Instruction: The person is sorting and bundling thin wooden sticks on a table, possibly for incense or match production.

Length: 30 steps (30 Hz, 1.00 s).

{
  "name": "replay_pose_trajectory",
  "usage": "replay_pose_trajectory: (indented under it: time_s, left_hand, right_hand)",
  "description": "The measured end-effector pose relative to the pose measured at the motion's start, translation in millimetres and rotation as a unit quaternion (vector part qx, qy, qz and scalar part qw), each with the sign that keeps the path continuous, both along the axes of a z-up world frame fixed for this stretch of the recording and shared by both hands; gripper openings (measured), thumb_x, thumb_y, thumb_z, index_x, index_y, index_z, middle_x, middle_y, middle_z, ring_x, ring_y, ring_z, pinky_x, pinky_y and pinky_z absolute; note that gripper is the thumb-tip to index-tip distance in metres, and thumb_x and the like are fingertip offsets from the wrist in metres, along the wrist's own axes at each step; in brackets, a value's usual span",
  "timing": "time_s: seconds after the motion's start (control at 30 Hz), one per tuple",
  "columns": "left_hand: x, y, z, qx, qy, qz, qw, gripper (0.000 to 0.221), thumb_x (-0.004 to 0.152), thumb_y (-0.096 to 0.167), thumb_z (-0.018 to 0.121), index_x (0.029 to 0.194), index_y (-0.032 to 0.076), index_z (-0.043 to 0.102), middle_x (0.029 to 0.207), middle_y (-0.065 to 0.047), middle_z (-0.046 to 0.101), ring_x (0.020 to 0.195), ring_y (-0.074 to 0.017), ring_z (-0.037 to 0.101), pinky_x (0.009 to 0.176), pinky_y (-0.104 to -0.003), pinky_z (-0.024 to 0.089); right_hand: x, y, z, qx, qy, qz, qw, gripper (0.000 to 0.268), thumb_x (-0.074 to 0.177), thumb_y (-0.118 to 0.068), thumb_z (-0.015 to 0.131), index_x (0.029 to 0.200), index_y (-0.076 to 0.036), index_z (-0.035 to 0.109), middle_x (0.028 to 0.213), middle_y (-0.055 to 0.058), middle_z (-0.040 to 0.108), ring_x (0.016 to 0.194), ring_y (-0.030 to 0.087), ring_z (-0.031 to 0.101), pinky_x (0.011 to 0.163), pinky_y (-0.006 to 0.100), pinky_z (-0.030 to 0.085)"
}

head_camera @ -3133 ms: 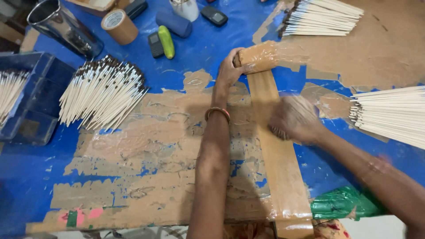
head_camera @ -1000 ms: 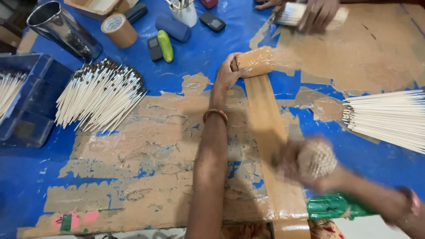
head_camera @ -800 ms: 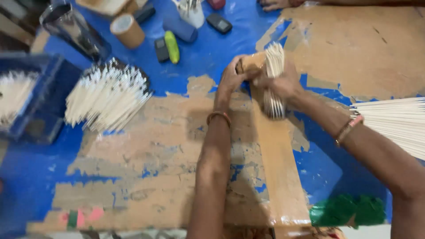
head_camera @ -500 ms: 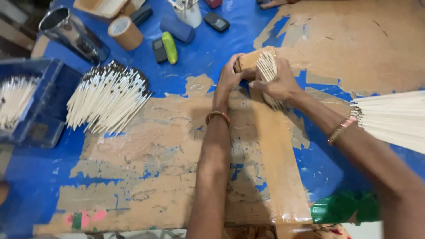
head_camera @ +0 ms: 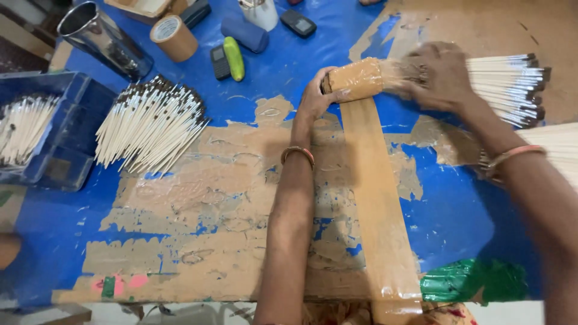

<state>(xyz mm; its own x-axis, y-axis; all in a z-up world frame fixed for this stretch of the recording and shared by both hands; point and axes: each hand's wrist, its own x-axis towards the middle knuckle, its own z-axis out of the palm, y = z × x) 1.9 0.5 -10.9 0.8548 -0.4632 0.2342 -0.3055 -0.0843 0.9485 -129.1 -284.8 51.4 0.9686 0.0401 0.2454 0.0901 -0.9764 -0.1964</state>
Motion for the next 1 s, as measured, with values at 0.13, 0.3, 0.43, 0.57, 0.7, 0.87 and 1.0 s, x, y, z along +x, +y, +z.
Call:
replay_pose_trajectory:
  time_s: [0.13, 0.3, 0.43, 0.57, 0.7, 0.87, 1.0]
  left_hand:
    - [10, -9, -31, -0.090, 0.024, -0.041, 0.995, 0.069, 0.077, 0.018, 0.090, 0.136, 0.004, 0.056, 0.126, -0.011, 0.068, 0.114, -0.0220, 0.066, 0.097, -0.037, 0.058]
    - [-25, 30, 37, 0.190, -0.179, 0.156, 0.953, 0.088, 0.072, 0.037, 0.091, 0.144, 0.008, 0.049, 0.138, -0.016, 0.061, 0.126, -0.0349, 0.059, 0.104, -0.047, 0.048]
    - [-58, 132, 85, 0.375, -0.259, 0.195, 0.869, 0.097, 0.063, 0.032, 0.090, 0.146, 0.011, 0.046, 0.142, -0.014, 0.056, 0.132, -0.0354, 0.050, 0.107, -0.052, 0.039]
    - [-39, 283, 58, 0.496, -0.234, 0.288, 0.785, 0.115, 0.046, 0.015, 0.094, 0.148, 0.006, 0.041, 0.143, -0.023, 0.049, 0.137, -0.0415, 0.039, 0.111, -0.051, 0.033]
    - [-46, 353, 78, 0.585, -0.117, 0.376, 0.709, 0.100, 0.062, 0.027, 0.091, 0.144, 0.003, 0.040, 0.143, -0.021, 0.049, 0.135, -0.0366, 0.043, 0.111, -0.050, 0.034]
    - [-19, 382, 67, 0.480, -0.201, 0.426, 0.741, 0.076, 0.061, 0.018, 0.086, 0.128, 0.002, 0.053, 0.131, -0.021, 0.055, 0.123, -0.0392, 0.049, 0.102, -0.050, 0.040]
    - [0, 390, 55, 0.508, -0.171, 0.411, 0.737, 0.055, 0.071, 0.013, 0.080, 0.121, 0.003, 0.060, 0.125, -0.019, 0.058, 0.121, -0.0377, 0.054, 0.102, -0.047, 0.047]
  right_hand:
    - [34, 63, -23, 0.114, -0.171, 0.158, 0.966, 0.061, 0.097, -0.039, 0.066, 0.147, -0.007, 0.053, 0.147, 0.027, 0.050, 0.140, 0.047, 0.043, 0.117, 0.056, 0.036]
    - [32, 99, -24, 0.174, -0.196, 0.197, 0.945, 0.049, 0.105, -0.028, 0.062, 0.148, -0.007, 0.051, 0.147, 0.026, 0.050, 0.144, 0.047, 0.041, 0.121, 0.057, 0.034]
    - [19, 94, -30, 0.160, -0.204, 0.176, 0.950, 0.041, 0.110, -0.025, 0.063, 0.145, -0.008, 0.050, 0.147, 0.025, 0.045, 0.138, 0.044, 0.043, 0.120, 0.053, 0.039]
    - [14, 94, -30, 0.178, -0.214, 0.161, 0.947, 0.037, 0.113, -0.026, 0.064, 0.144, -0.009, 0.051, 0.143, 0.022, 0.044, 0.133, 0.040, 0.044, 0.118, 0.049, 0.042]
    - [12, 101, -19, 0.149, -0.224, 0.154, 0.951, 0.037, 0.110, -0.025, 0.068, 0.140, -0.007, 0.054, 0.142, 0.021, 0.048, 0.135, 0.040, 0.046, 0.113, 0.049, 0.042]
    - [13, 99, -18, 0.125, -0.218, 0.141, 0.958, 0.036, 0.114, -0.027, 0.067, 0.140, -0.007, 0.053, 0.132, 0.017, 0.049, 0.129, 0.035, 0.046, 0.114, 0.045, 0.044]
    - [10, 102, -13, 0.127, -0.209, 0.127, 0.961, 0.038, 0.110, -0.027, 0.066, 0.140, -0.007, 0.054, 0.134, 0.018, 0.050, 0.136, 0.036, 0.046, 0.112, 0.046, 0.044]
